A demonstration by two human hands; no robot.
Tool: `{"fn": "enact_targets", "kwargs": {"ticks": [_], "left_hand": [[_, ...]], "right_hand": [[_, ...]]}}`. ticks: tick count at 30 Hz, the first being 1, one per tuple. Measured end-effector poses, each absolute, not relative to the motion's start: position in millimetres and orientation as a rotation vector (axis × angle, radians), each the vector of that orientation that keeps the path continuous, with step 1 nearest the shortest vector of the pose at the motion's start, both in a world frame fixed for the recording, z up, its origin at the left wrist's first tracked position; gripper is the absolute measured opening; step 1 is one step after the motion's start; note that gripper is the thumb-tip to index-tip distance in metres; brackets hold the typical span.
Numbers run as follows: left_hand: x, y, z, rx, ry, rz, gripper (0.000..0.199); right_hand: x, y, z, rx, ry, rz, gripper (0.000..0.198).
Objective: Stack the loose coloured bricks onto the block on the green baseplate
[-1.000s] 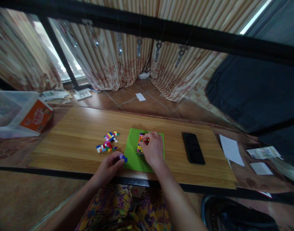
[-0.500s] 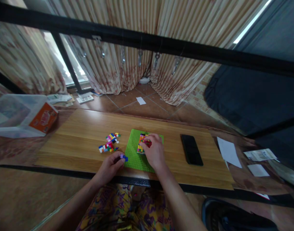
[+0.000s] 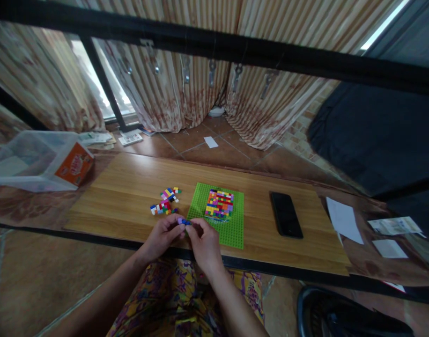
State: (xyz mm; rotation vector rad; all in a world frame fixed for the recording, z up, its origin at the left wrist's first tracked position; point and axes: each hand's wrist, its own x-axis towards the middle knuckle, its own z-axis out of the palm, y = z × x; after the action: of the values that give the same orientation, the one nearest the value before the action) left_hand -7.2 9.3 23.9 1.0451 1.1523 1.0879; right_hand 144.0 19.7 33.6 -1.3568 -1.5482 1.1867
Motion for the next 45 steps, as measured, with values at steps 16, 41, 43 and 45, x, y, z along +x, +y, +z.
{"fn": "enact_targets", "kwargs": {"ticks": [16, 41, 43, 45], "left_hand": [[-11.2, 9.5, 24.6, 0.978, 1.068, 1.080, 0.027], [18.3, 48.0, 34.8, 1.515, 1.130, 1.001, 0.057], [19.0, 52.2, 31.8, 1.594, 1.154, 0.957, 0.059], [19.1, 54.7, 30.3, 1.629, 1.170, 0.940, 0.060]], "right_hand": [[145.0, 23.2, 36.5, -1.278, -1.194, 1.556, 0.020], [155.6, 86.1, 63.6, -1.587, -1.701, 0.244, 0.015], [151.6, 85.4, 63.4, -1.640, -1.700, 0.216, 0.015], [148.8, 84.7, 63.2, -1.684, -1.696, 0.211, 0.015]]}}
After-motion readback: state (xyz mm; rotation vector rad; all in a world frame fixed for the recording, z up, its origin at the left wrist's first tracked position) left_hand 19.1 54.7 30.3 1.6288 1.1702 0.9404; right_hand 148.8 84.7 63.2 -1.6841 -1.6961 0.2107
